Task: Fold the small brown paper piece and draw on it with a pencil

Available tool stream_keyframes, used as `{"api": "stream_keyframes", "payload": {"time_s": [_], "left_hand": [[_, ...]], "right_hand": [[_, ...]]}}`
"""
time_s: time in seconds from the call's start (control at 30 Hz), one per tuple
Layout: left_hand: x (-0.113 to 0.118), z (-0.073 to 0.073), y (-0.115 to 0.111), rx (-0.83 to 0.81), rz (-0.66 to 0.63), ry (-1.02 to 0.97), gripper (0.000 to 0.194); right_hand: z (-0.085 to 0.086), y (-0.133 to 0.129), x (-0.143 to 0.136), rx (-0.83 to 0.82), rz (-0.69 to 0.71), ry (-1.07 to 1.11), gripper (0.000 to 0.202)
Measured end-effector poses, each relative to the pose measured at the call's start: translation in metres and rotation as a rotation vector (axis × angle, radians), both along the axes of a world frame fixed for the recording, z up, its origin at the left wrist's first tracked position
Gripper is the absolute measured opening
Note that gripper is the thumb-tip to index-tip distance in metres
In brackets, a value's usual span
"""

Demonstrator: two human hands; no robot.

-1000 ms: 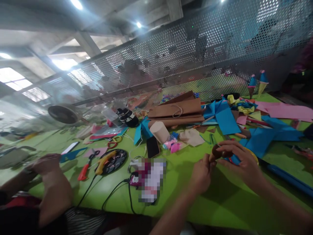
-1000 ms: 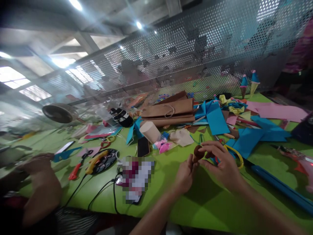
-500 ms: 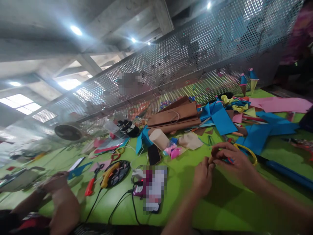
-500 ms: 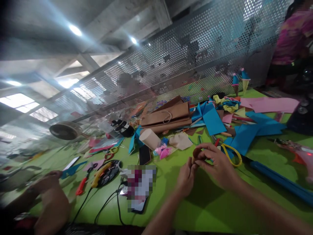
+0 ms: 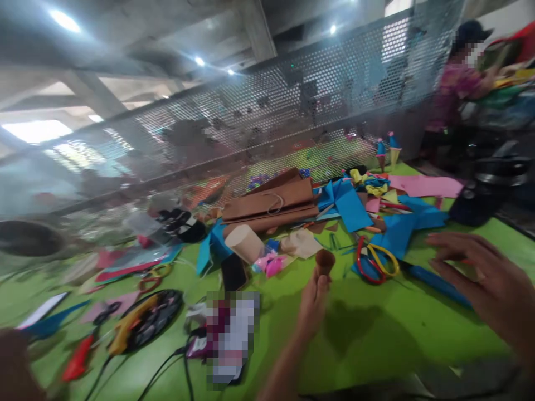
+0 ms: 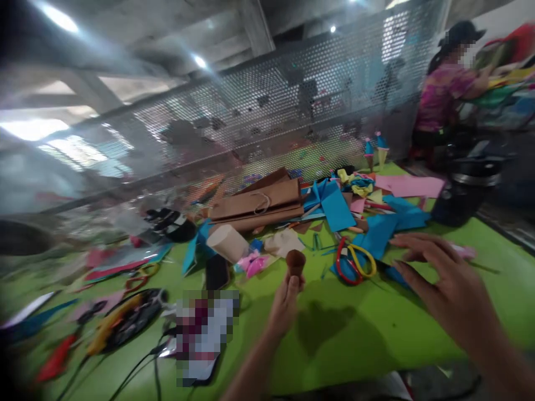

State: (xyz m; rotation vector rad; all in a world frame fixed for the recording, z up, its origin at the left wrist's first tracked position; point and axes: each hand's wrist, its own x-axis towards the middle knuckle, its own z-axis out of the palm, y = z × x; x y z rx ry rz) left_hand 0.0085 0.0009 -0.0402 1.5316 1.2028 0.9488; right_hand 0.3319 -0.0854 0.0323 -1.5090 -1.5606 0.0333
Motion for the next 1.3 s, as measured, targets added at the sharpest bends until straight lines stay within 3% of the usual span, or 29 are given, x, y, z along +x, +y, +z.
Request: {"api": "stream_keyframes", "payload": {"time_s": [0.13,0.2,0.37,0.6,0.93,1.1,1.2,1.3], "left_hand": [[0.001,0.005,0.0,-0.026,0.002,-0.069,0.066],[0.002,0.009,-0.001,-0.02,-0.008,-0.096,0.066],[0.003,0.015,-0.004,-0.024,0.003,-0.143,0.071],[-0.001,0.012,-0.003,-0.037,-0.001,-0.205,0.071],[0.004,0.021,-0.007,-0.028,-0.029,-0.216,0.07],[0.001,0.02,-0.008,-0.017,-0.045,-0.175,0.062],[-0.001,0.017,-0.007,0.032,-0.074,-0.125,0.056],[0.001,0.015,-0.004,0.074,-0.086,-0.039,0.054]], "right_hand": [[-0.033,-0.048,0.044,-0.194,-0.12,-0.15,0.032],[-0.053,-0.06,0.054,-0.206,-0.126,-0.248,0.032],[-0.094,-0.057,0.054,-0.296,-0.185,-0.424,0.037],[-0.117,-0.047,0.064,-0.281,-0.283,-0.523,0.046],[-0.097,-0.031,0.052,-0.263,-0.451,-0.639,0.04],[-0.081,-0.024,0.048,-0.277,-0.45,-0.621,0.04],[-0.055,-0.018,0.036,-0.185,-0.361,-0.493,0.041],[-0.018,-0.002,0.005,-0.052,-0.079,-0.316,0.029]]}}
